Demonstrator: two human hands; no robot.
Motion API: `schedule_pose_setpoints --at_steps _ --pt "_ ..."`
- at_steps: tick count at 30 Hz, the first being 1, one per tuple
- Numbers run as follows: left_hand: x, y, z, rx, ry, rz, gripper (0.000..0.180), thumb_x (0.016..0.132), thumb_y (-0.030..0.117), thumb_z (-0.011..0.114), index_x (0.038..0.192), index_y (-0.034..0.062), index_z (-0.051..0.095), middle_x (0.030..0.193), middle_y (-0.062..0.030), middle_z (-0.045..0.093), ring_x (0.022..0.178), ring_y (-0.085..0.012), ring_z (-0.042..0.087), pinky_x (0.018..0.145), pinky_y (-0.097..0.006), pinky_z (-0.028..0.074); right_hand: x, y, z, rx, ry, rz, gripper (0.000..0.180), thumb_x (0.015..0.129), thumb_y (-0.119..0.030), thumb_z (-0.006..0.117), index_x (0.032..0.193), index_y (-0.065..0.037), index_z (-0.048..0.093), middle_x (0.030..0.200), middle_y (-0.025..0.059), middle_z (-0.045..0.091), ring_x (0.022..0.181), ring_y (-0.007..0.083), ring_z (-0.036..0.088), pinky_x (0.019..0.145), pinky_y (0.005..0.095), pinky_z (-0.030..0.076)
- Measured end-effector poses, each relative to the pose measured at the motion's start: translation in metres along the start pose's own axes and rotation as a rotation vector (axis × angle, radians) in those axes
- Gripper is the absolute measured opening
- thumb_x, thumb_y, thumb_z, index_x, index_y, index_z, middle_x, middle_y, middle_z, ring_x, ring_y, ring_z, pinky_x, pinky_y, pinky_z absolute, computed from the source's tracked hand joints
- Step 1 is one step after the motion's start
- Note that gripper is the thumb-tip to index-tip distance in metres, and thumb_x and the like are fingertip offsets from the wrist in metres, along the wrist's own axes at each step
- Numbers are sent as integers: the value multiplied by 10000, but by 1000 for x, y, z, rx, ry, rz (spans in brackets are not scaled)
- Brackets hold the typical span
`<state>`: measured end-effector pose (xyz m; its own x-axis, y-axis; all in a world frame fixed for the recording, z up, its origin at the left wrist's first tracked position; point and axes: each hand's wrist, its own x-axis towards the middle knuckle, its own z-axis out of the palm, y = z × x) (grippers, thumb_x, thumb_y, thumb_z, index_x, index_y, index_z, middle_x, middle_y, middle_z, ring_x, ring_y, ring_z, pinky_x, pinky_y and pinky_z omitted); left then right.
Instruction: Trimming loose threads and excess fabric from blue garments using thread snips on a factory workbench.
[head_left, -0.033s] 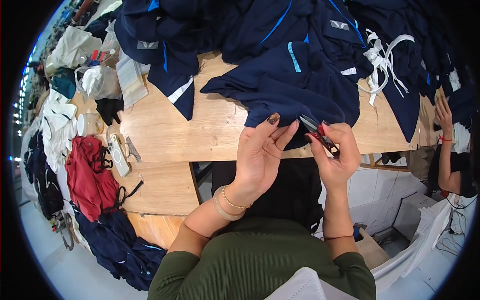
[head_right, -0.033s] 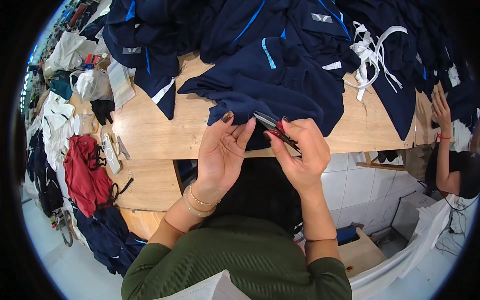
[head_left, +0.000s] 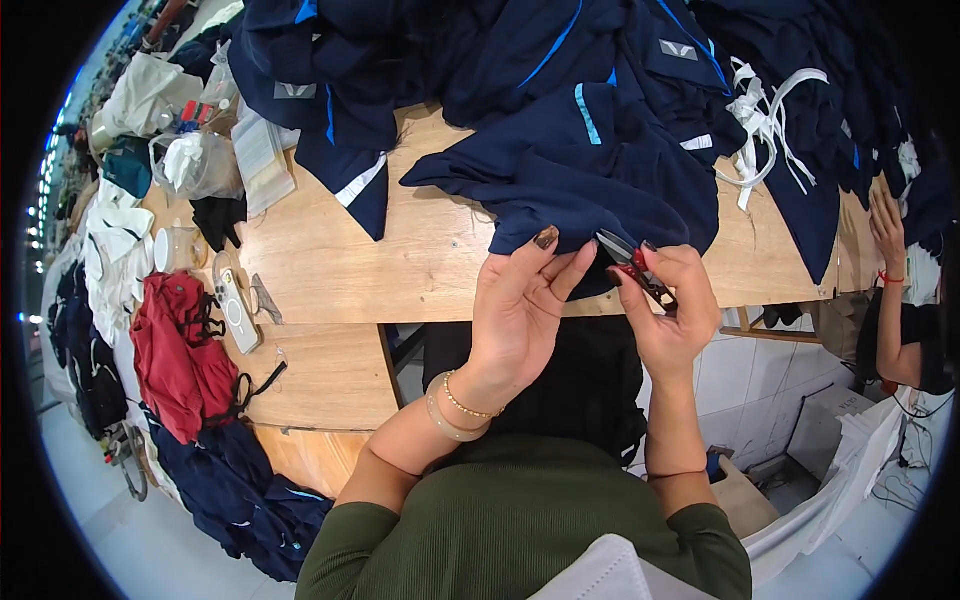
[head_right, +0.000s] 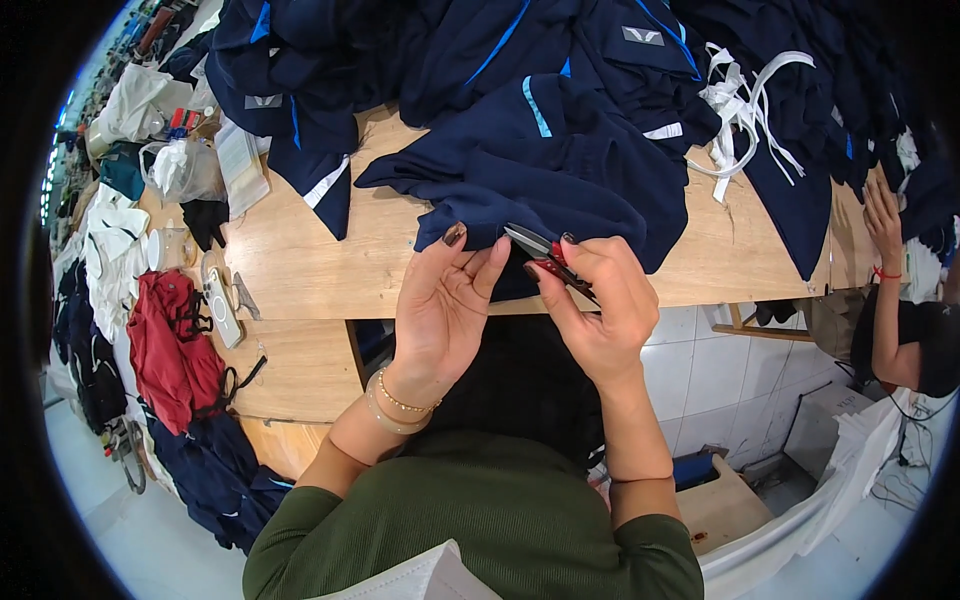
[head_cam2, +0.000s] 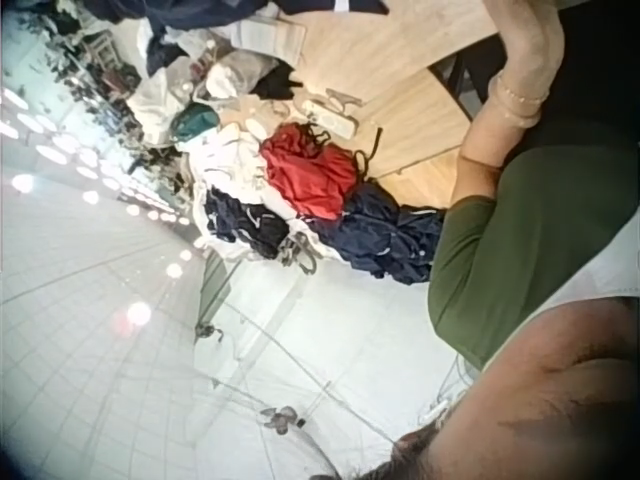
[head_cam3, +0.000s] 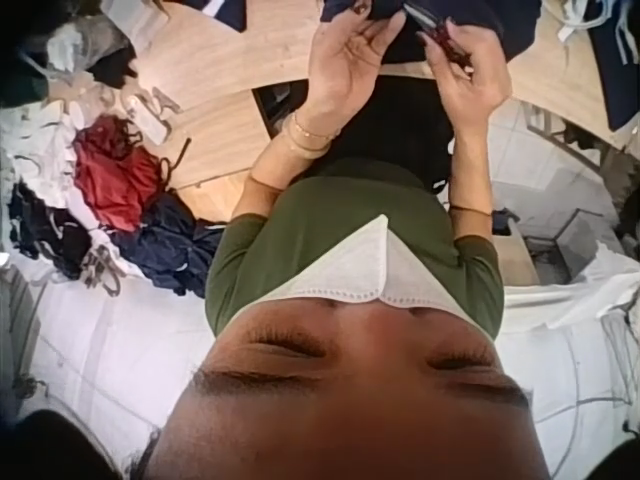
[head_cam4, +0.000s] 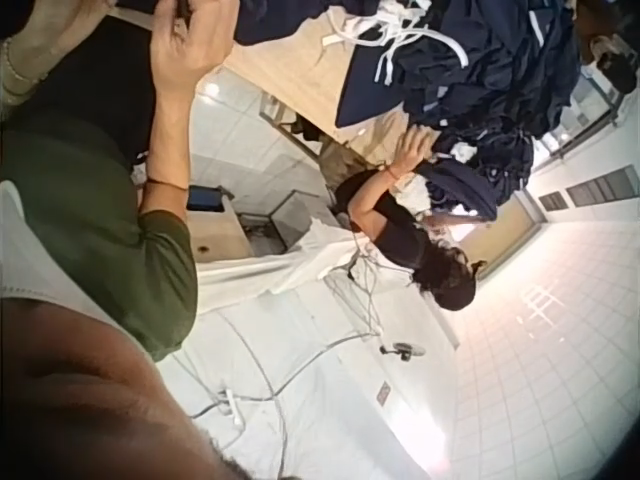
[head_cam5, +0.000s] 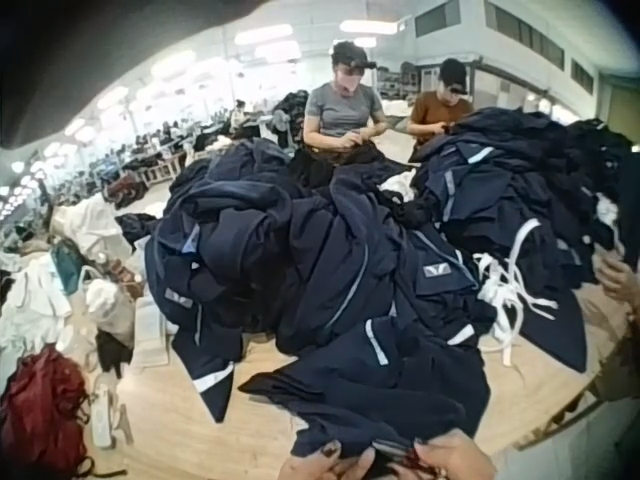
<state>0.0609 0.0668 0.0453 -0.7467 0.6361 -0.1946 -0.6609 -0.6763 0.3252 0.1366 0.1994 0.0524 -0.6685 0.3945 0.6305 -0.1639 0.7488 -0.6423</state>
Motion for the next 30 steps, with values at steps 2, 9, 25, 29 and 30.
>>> schedule_pose_setpoints --at_steps 2,9,25,29,30 --pt "0 -1 0 -1 -23 6 193 949 112 500 1007 5 650 1048 -99 669 1020 -212 627 1004 -358 470 2 -1 1 11 -2 -9 307 636 28 798 887 30 621 757 119 619 626 213 588 538 258 460" --pt "0 -3 6 51 32 37 155 942 75 521 999 7 648 1010 -70 679 959 -177 654 958 -357 502 6 -6 2 42 -9 23 246 683 39 762 880 49 615 752 103 617 607 175 572 541 237 451" --pt "2 -5 5 177 11 153 163 956 112 525 1069 16 593 1018 -92 663 943 -171 655 893 -325 532 -4 -34 5 476 -82 631 88 860 -42 655 912 -2 596 719 -48 554 605 1 432 533 149 332" --pt "1 -4 7 175 38 150 161 957 117 527 1072 22 587 1013 -82 662 913 -160 660 854 -306 546 -3 -33 9 400 -66 542 76 854 -41 660 883 -4 601 682 -38 527 577 9 403 500 161 300" --pt "1 -3 7 182 45 153 162 957 119 526 1073 23 585 1015 -80 662 907 -157 662 844 -302 549 -2 -33 10 393 -60 527 73 852 -40 662 875 -5 602 672 -34 520 568 12 396 494 165 297"
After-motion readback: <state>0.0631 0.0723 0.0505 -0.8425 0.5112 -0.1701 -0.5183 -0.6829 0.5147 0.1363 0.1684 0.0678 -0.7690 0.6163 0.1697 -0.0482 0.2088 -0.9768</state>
